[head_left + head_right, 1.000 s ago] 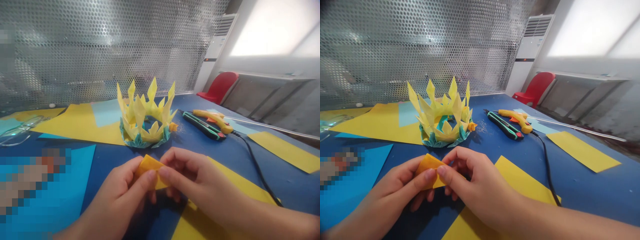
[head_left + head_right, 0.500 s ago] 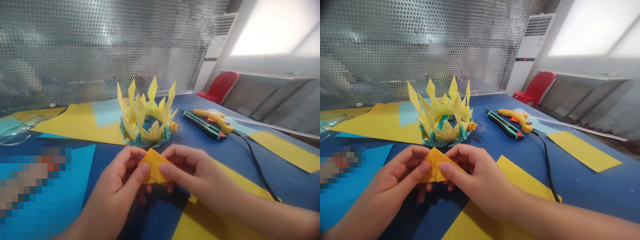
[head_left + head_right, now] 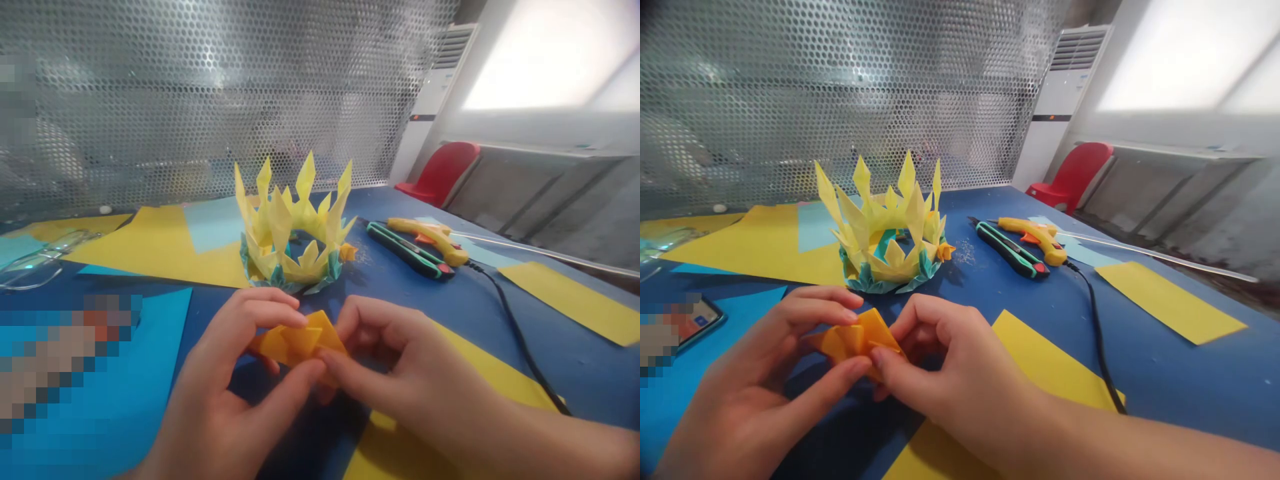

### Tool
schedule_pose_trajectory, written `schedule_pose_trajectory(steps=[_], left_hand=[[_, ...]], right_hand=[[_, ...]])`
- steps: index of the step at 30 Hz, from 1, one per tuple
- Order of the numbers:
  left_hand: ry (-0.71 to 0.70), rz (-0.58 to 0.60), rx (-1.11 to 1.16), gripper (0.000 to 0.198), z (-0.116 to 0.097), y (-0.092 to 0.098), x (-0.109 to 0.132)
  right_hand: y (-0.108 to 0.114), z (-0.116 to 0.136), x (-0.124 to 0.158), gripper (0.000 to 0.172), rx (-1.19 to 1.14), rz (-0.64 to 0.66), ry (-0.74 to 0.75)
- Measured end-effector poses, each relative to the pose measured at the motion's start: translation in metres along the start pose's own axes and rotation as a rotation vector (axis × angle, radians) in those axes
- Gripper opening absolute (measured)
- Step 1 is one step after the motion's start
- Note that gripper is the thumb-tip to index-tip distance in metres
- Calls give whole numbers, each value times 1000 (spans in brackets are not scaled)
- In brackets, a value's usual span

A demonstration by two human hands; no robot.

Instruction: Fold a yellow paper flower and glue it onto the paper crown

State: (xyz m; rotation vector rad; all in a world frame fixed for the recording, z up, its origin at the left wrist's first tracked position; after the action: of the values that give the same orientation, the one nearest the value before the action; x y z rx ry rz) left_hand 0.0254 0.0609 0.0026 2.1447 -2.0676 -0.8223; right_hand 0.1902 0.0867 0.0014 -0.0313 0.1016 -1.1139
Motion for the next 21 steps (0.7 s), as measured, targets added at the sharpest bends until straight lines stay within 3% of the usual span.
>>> schedule_pose_trajectory(steps=[16, 21], left_hand=[[53, 0, 50, 34, 1, 4, 2], [32, 28, 87, 37, -1, 1, 3]], right_hand=[[1, 0, -1, 32, -41, 35, 38], [-2, -4, 0, 30, -21, 98, 17]])
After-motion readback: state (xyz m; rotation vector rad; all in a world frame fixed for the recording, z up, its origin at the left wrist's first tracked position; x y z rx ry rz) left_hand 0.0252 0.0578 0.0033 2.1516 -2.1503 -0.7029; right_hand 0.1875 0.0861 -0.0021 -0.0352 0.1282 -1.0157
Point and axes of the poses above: each hand's wrist, its own x-axis away from the middle knuckle, its own y-axis out of the back of the hand, z = x × y, the point moved 4 cm from there along -x, towards the middle knuckle, and after that the axes turned 11 degrees about y, right-handed, at the moved point
